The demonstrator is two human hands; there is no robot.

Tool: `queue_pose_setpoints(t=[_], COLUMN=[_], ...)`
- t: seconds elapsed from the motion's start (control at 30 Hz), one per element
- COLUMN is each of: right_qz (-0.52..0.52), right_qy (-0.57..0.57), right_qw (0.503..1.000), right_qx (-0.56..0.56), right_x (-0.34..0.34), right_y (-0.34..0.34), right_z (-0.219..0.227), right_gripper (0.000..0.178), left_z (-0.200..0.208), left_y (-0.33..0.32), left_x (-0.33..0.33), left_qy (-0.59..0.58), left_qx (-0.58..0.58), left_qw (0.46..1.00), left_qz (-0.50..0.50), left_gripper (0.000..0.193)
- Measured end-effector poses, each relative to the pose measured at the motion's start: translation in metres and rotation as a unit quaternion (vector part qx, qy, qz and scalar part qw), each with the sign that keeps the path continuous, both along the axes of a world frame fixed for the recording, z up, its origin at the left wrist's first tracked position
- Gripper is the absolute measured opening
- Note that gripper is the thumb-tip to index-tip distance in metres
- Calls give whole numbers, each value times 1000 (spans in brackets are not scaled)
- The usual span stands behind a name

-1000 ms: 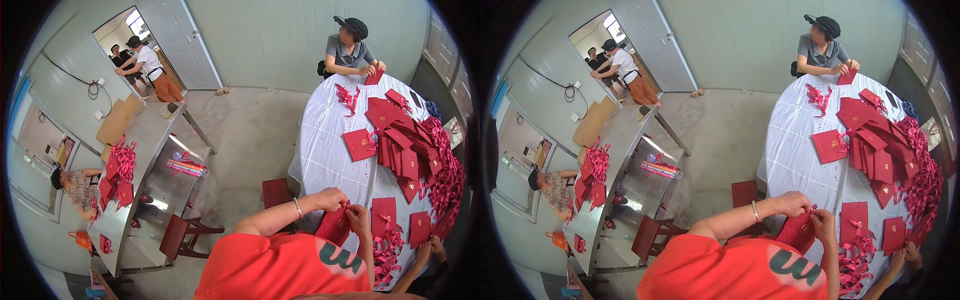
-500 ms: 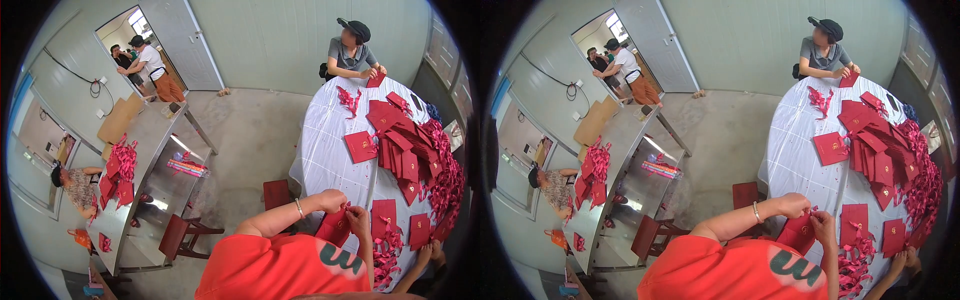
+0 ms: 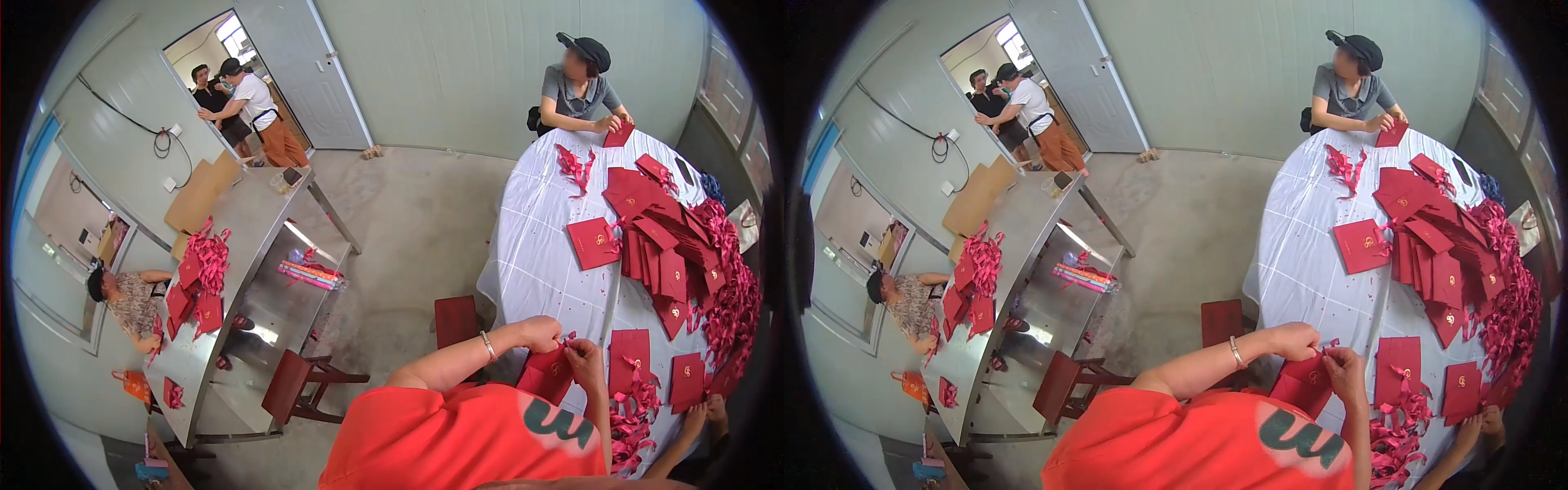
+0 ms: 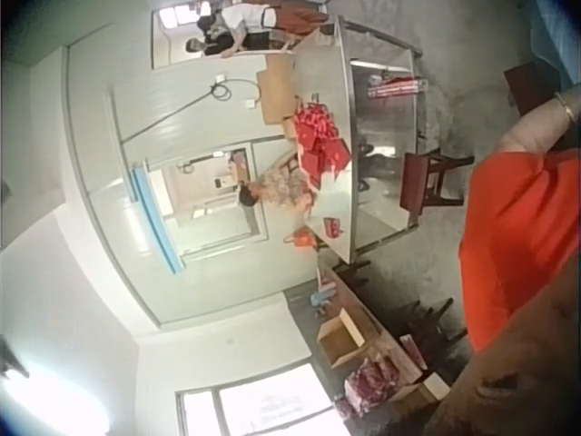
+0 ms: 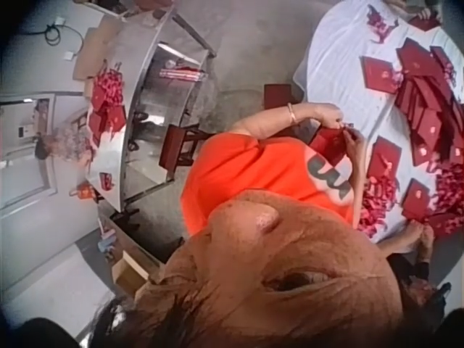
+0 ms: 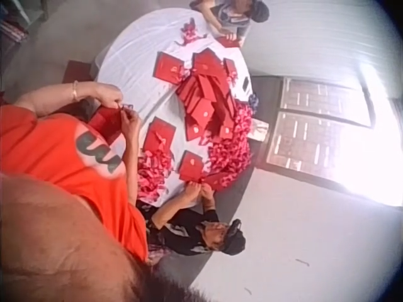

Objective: The person assembles gift bags by attaching ribbon handles to each bag by hand.

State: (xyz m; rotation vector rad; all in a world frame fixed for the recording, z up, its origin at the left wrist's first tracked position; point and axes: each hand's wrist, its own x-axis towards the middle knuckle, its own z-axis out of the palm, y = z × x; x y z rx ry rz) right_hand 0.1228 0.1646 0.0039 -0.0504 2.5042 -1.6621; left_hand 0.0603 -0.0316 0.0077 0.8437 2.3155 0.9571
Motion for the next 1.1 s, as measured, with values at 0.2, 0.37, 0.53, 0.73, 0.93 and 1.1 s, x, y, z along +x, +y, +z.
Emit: queue_pose_setpoints(t=[0.2,0.37,0.53,0.73,0.93,1.1], right_qz=[7,-1,2,30,40,-27], right_qy=[12,2,27,175,143,29], right_qw=[1000,1000,999,980,983,996], right_qx=[18,-14,-42,95,105,-85], right_x=[-4,-6,1,14,-1,-6], right_y=[-2,0,-4,-10,-8,-8], right_z=[2,2,11,36,28,24], right_gripper=[12,14,14,13,17,17], left_z=[4,18,11,7,14,40], left_y=[-3,-5,-7,-4,-29,-27], left_x=[-2,-3,1,-1,-7,-20], left_qy=[21,-1,-5,0,-327,-370], left_qx=[-7,4,39,89,133,120], left_qw=[1000,1000,999,995,935,921], left_qz=[-7,-2,20,-34,28,6], left_gripper=[18,20,21,17,19,15])
